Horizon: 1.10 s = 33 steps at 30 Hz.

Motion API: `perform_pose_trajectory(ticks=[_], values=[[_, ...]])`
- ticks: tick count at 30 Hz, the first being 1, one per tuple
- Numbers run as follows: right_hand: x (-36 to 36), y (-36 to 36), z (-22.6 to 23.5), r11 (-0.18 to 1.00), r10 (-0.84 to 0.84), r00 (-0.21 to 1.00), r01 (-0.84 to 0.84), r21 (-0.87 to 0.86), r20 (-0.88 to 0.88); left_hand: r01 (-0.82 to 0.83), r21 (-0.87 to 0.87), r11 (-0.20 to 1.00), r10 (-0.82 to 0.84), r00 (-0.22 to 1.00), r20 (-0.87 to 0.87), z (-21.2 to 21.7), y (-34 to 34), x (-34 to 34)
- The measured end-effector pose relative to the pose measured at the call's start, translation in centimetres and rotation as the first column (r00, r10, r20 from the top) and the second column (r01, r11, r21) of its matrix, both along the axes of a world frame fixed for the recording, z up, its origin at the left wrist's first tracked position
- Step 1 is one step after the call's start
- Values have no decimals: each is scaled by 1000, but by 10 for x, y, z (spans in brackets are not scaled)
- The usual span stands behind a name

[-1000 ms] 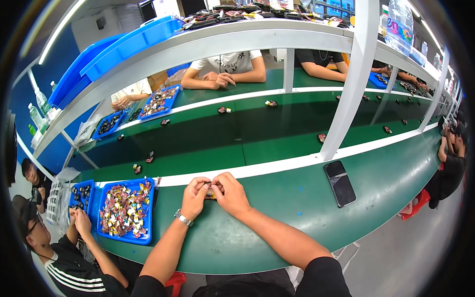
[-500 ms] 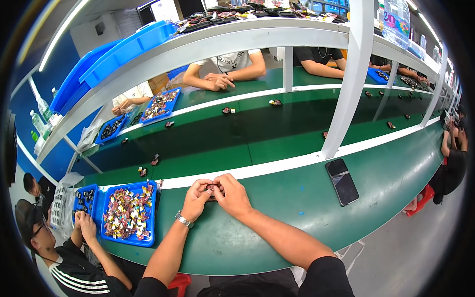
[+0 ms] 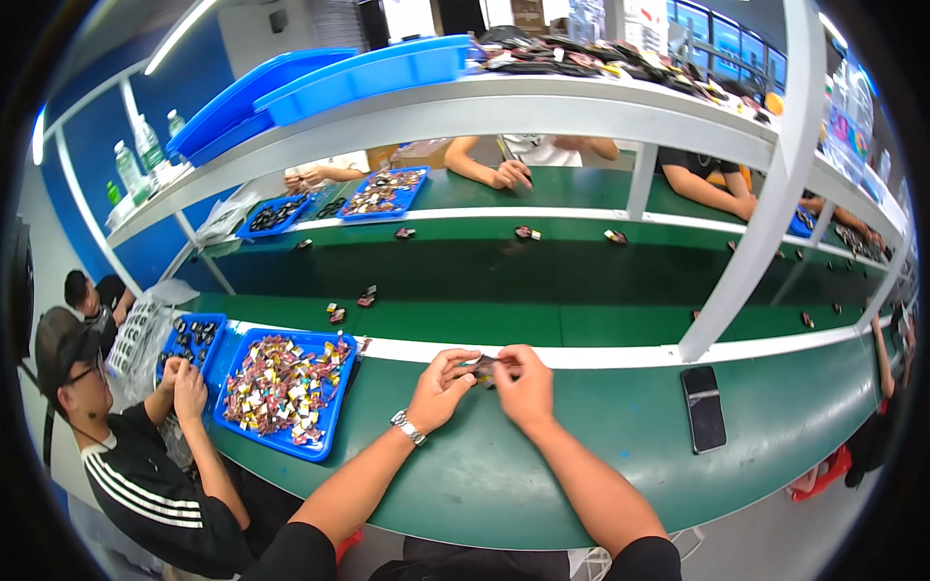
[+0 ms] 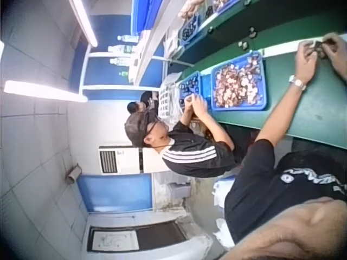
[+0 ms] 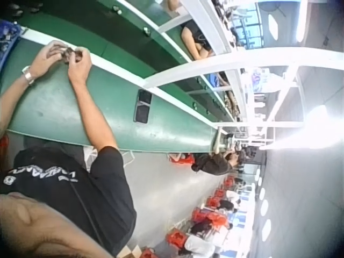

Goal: Sorting small parts on an assembly line conveyor belt.

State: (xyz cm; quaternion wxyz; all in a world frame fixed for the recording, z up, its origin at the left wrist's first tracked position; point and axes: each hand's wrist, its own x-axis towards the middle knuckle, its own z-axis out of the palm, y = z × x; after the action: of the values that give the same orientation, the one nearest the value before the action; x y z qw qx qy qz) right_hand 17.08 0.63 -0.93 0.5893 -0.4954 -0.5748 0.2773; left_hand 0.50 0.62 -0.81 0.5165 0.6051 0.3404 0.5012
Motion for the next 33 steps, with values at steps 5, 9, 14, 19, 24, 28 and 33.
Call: perform_pose_trajectory(ticks=[5,9,14,19,24,28,33], values=[[57,41,-14,970,-192,974,169,-175,-123,-242,206,948,286,932,-221,6,-3,-2],[61,78,4,943,-270,957,286,-169,108,-159,200,967,223,908,-355,7,-3,-8],[65,115,15,899,-158,815,352,-261,557,-85,253,964,174,919,-355,5,0,-9],[-9,132,52,990,-143,633,100,102,761,-65,249,966,179,866,-468,6,-1,-10],[-123,170,62,875,394,516,-465,-137,761,24,355,934,183,824,-537,7,-6,-12],[-187,185,49,859,328,357,-497,-120,875,82,254,964,106,756,-645,13,-4,-10],[-198,194,39,895,347,216,-367,-254,912,67,263,962,115,777,-618,10,-2,-7]])
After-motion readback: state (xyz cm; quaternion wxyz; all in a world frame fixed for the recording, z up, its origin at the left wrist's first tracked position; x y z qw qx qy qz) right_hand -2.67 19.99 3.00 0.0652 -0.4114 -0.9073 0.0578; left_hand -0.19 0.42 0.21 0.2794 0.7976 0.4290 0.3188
